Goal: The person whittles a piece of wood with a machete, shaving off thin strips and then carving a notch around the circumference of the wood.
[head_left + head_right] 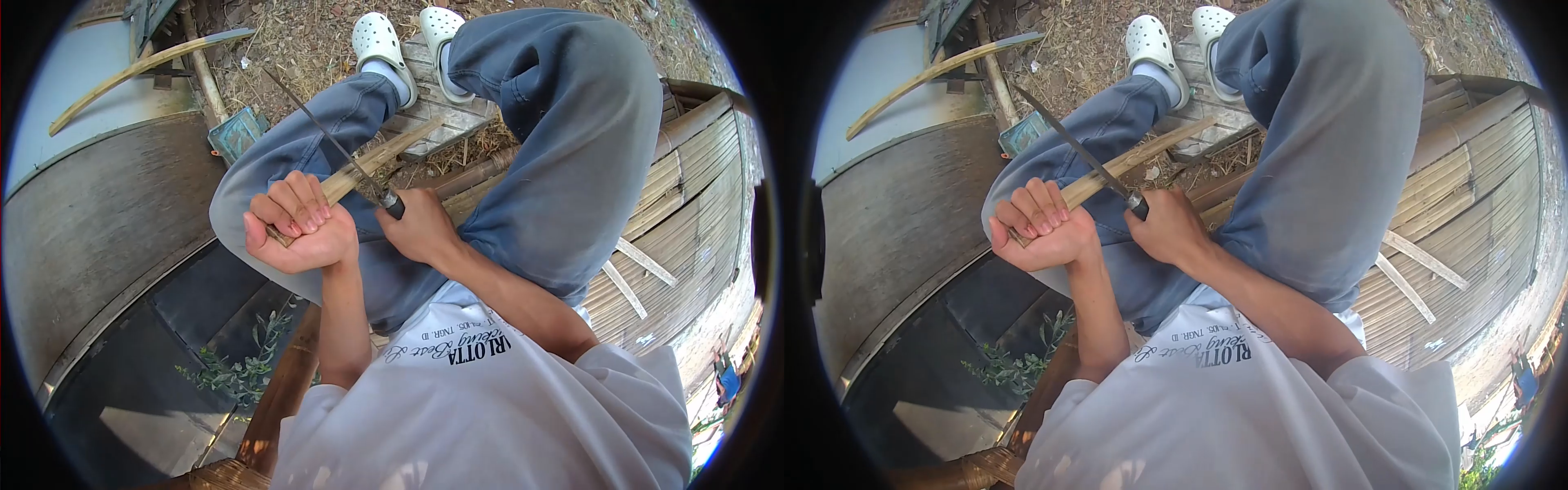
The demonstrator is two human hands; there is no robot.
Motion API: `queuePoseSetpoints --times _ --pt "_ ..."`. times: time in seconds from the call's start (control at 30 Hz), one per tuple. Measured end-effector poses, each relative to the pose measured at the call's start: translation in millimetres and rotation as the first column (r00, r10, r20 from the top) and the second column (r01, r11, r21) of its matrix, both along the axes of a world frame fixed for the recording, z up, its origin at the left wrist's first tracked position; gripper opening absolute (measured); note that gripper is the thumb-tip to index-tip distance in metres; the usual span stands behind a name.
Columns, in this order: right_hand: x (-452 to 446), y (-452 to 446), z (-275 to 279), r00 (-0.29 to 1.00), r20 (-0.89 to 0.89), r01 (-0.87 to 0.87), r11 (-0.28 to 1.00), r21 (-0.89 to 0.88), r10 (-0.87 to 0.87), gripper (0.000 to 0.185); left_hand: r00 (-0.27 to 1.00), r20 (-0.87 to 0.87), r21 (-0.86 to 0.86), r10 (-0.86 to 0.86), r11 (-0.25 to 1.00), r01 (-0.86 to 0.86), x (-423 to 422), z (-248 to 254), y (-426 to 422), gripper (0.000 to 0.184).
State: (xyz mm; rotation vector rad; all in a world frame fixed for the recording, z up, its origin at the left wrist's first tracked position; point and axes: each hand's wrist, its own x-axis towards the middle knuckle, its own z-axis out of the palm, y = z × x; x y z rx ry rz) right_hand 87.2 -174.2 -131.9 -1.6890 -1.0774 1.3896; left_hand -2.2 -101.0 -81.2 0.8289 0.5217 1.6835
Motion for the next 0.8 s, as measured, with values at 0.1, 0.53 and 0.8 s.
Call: queuePoseSetpoints --times 0.1,0.53,0.8 --pt "2 -8 -2 0.999 -0.007 0.043 0.998 -0.041 -0.043 0.020 0.997 -0.041 -0.032 0.068 0.997 -0.070 18 7 1 0.044" --pt "15 2 -15 0.996 0.060 0.070 0.996 -0.053 -0.067 0.023 0.993 -0.053 -0.081 0.107 0.991 -0.111 24 9 12 0.044" --pt "19 0 -26 0.995 0.100 0.024 0.967 -0.253 0.001 0.025 0.999 -0.052 -0.043 0.015 0.999 -0.017 20 9 16 0.043"
